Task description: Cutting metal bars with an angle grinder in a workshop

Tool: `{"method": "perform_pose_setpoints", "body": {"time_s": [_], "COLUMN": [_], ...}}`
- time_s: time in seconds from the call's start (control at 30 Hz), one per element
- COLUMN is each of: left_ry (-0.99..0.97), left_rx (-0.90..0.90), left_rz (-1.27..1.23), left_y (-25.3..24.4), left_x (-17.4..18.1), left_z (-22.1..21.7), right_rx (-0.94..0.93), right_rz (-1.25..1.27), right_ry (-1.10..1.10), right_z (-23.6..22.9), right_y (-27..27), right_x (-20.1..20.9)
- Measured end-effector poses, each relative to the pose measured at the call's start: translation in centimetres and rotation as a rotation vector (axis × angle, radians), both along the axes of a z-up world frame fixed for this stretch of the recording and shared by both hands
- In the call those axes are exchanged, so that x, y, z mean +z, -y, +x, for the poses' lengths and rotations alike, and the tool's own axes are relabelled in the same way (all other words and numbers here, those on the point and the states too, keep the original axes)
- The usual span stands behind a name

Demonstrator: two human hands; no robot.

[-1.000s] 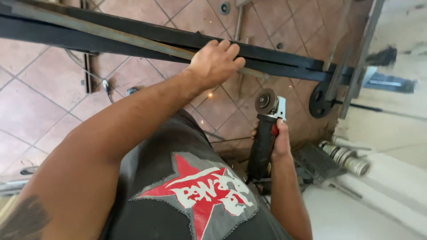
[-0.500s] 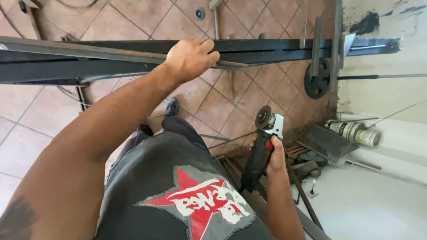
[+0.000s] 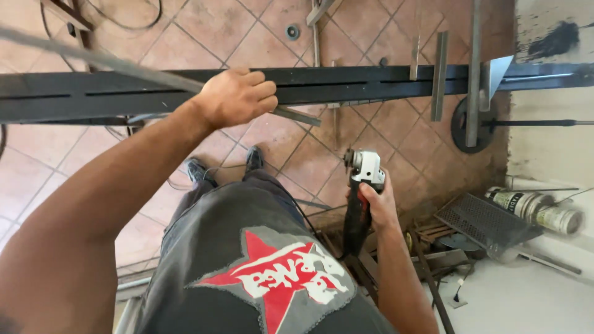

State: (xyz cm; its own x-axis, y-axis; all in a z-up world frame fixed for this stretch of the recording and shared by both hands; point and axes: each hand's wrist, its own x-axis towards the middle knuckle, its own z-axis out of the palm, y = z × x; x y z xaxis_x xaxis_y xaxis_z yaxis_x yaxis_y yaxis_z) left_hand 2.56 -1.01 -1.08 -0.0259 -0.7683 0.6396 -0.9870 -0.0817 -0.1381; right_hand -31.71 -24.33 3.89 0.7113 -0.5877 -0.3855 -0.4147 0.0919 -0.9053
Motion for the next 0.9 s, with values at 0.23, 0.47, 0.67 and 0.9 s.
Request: {"method": "perform_pose_setpoints", "body": {"time_s": [0.23,0.47,0.67,0.9], "left_ry": [-0.066,-0.154,-0.206,-0.198], "left_rx": [0.156,0.148,0.088,0.124], "left_rz": [-0.058,-0.119,-0.112,0.112], "left_y": [1.4,1.1,0.4,0.0], "left_x": [-0.5,-0.2,-0.3,0.7], "left_z": [-1.5,-1.9,-1.5,-1.8], "right_rx": [0.331,0.601,0.8,0.861], "right_rz": [-0.41,-0.752,-0.872,-0.831], "right_ry": [-0.322,-0.503,-0.52,-0.491], "right_z": [3.2,5.5,6.8,7.4], "right_y": [4.3,2.9,2.1,0.6], "right_x": [3.5,5.5,6.0,6.9]}}
